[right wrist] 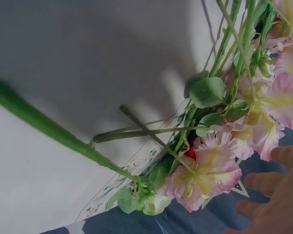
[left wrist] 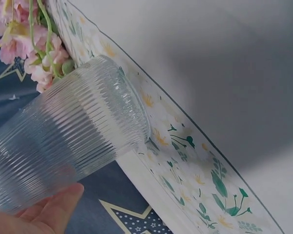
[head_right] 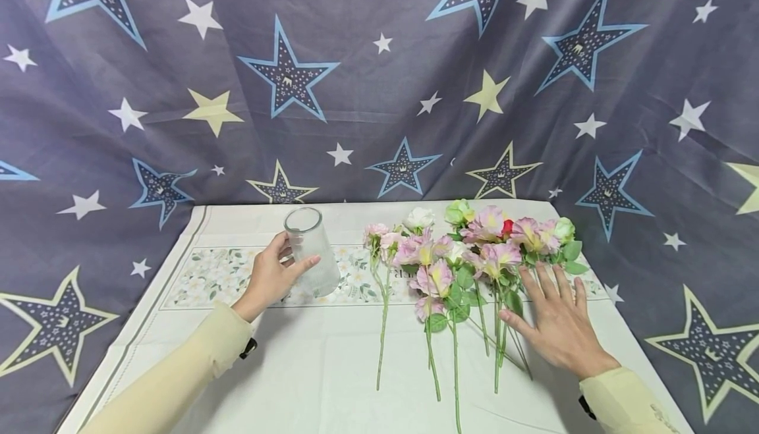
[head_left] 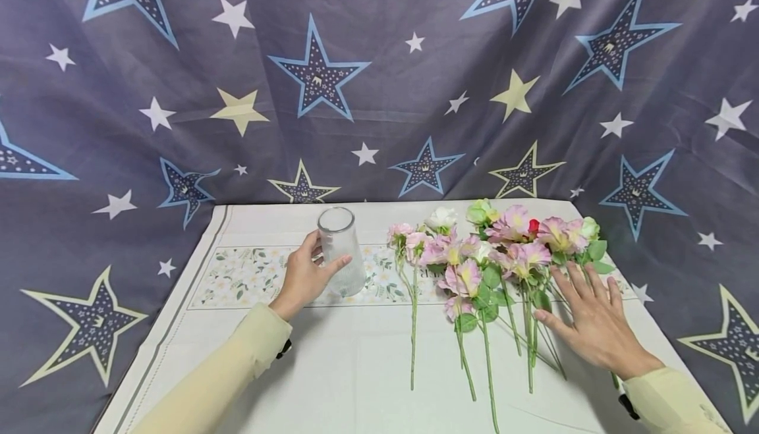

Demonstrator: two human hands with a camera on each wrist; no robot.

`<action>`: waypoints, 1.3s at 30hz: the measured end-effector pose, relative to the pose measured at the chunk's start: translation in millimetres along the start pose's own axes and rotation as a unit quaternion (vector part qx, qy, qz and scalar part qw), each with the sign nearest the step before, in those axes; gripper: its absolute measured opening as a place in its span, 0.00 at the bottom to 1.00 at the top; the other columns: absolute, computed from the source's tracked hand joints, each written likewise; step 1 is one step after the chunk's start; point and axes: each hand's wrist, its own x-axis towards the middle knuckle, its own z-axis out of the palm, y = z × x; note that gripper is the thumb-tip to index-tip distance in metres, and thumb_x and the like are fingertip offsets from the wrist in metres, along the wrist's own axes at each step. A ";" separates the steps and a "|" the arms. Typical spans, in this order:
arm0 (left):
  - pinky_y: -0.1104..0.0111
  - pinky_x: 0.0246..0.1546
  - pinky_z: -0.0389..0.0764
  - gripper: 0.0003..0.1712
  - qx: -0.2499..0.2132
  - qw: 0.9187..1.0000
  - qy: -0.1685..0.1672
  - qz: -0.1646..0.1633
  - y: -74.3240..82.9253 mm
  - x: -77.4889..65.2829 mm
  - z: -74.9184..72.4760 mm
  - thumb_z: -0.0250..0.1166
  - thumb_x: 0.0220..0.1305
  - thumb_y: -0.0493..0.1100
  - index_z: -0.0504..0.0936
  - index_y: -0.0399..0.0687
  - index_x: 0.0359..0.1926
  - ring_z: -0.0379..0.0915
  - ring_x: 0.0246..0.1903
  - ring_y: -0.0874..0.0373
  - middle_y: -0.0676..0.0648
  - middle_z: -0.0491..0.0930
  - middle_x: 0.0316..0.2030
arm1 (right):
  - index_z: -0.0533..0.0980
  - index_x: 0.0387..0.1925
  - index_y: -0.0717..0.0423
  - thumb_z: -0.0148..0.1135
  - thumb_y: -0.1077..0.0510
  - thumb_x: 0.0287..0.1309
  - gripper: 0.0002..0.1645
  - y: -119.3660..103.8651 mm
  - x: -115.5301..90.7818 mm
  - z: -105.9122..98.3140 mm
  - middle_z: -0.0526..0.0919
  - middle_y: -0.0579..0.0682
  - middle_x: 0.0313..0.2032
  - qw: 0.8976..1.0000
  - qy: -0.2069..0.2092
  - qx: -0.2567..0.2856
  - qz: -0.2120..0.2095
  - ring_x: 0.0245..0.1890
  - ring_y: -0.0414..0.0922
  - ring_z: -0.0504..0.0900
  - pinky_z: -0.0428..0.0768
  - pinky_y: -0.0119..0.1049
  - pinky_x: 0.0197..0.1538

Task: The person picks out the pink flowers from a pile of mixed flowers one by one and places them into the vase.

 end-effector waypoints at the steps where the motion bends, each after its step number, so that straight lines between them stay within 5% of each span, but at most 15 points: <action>1: 0.50 0.60 0.78 0.47 0.004 1.000 0.000 0.000 -0.7 -0.3 0.2 0.77 0.60 0.49 0.65 0.38 0.72 0.76 0.61 0.38 0.33 0.77 0.61 | 0.48 0.82 0.52 0.58 0.33 0.68 0.54 -0.5 0.2 0.4 0.48 0.68 0.78 1.000 0.000 0.001 0.000 0.79 0.64 0.30 0.19 0.62 0.73; 10: 0.49 0.66 0.72 0.55 0.035 0.999 -0.001 -0.028 -2.4 -7.6 -5.9 0.77 0.58 0.57 0.60 0.39 0.76 0.69 0.66 0.38 0.33 0.70 0.69 | 0.50 0.81 0.54 0.59 0.35 0.68 0.53 -5.4 0.6 3.0 0.48 0.68 0.78 1.000 0.006 0.005 -0.009 0.79 0.63 0.31 0.19 0.60 0.73; 19: 0.42 0.61 0.72 0.57 0.129 0.990 -0.001 -0.053 -5.2 -27.1 -13.3 0.74 0.55 0.69 0.63 0.42 0.74 0.69 0.65 0.37 0.35 0.71 0.68 | 0.50 0.82 0.49 0.61 0.35 0.67 0.53 -14.0 3.5 5.7 0.56 0.71 0.75 0.999 0.019 0.015 -0.023 0.79 0.67 0.40 0.24 0.63 0.74; 32: 0.41 0.53 0.77 0.49 0.212 0.977 0.018 -0.008 -9.1 -55.7 -17.9 0.77 0.53 0.66 0.74 0.39 0.65 0.74 0.60 0.34 0.34 0.77 0.62 | 0.57 0.79 0.55 0.63 0.35 0.65 0.52 -31.5 9.7 4.4 0.62 0.71 0.72 0.998 0.035 0.029 -0.033 0.76 0.70 0.49 0.30 0.64 0.75; 39: 0.44 0.47 0.81 0.45 0.216 0.976 0.014 0.013 -11.2 -66.6 -12.7 0.78 0.52 0.64 0.78 0.40 0.61 0.79 0.54 0.37 0.36 0.82 0.56 | 0.62 0.76 0.56 0.66 0.35 0.62 0.51 -44.3 14.2 5.3 0.67 0.68 0.70 0.997 0.055 0.036 -0.038 0.68 0.71 0.60 0.50 0.71 0.68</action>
